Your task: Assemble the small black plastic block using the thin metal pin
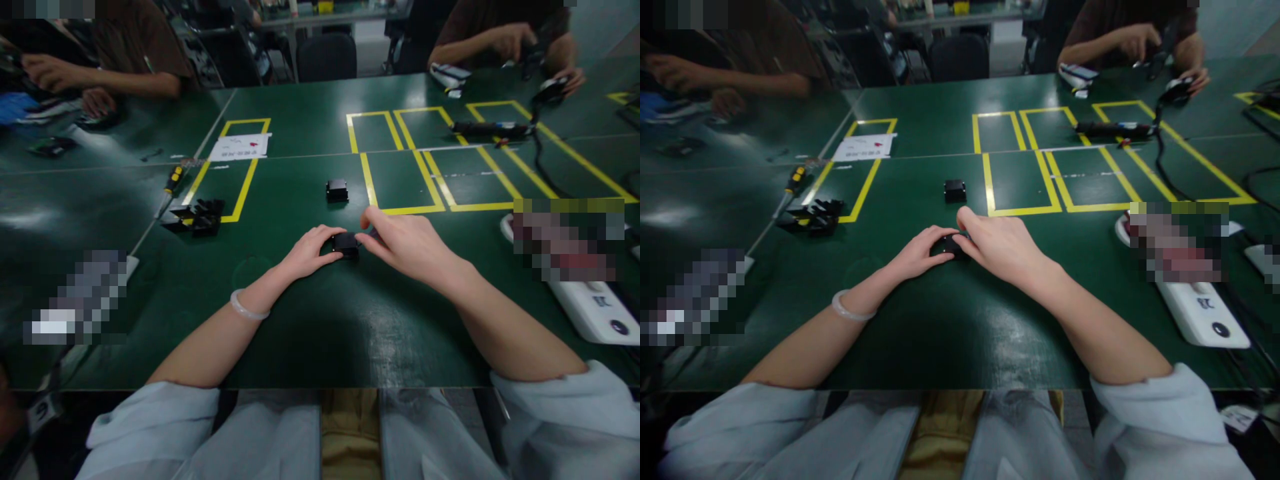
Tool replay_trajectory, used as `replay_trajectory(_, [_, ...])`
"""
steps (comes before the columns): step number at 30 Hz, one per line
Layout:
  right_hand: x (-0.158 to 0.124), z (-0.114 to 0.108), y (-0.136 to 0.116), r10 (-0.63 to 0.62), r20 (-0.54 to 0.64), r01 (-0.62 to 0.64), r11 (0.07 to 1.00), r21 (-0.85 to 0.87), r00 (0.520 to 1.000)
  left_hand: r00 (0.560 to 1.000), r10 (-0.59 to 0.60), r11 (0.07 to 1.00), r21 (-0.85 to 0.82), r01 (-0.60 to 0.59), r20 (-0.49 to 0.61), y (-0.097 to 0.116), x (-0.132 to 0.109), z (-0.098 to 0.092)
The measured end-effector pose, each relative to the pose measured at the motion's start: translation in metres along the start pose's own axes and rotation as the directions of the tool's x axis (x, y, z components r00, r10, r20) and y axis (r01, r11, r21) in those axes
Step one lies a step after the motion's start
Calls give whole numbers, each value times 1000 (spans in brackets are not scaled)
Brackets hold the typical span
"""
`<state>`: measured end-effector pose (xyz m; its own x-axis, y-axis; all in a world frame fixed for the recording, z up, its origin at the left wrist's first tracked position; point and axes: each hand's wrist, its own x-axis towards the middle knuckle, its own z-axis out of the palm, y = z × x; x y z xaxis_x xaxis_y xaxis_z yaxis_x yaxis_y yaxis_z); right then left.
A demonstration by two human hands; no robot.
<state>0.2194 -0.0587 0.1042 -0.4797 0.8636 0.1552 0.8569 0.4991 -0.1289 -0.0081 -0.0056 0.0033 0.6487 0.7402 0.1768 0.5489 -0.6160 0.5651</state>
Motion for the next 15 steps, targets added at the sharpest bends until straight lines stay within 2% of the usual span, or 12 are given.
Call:
replay_trajectory(6, [1, 0, -1, 14, 15, -13, 999, -33, 1000, 1000, 7, 1000, 4, -7, 1, 0, 0, -1])
replay_trajectory(15, [0, 1, 1, 11, -3, -11, 1000, 7, 1000, 1000, -3, 1000, 4, 3, 5, 0, -1, -1])
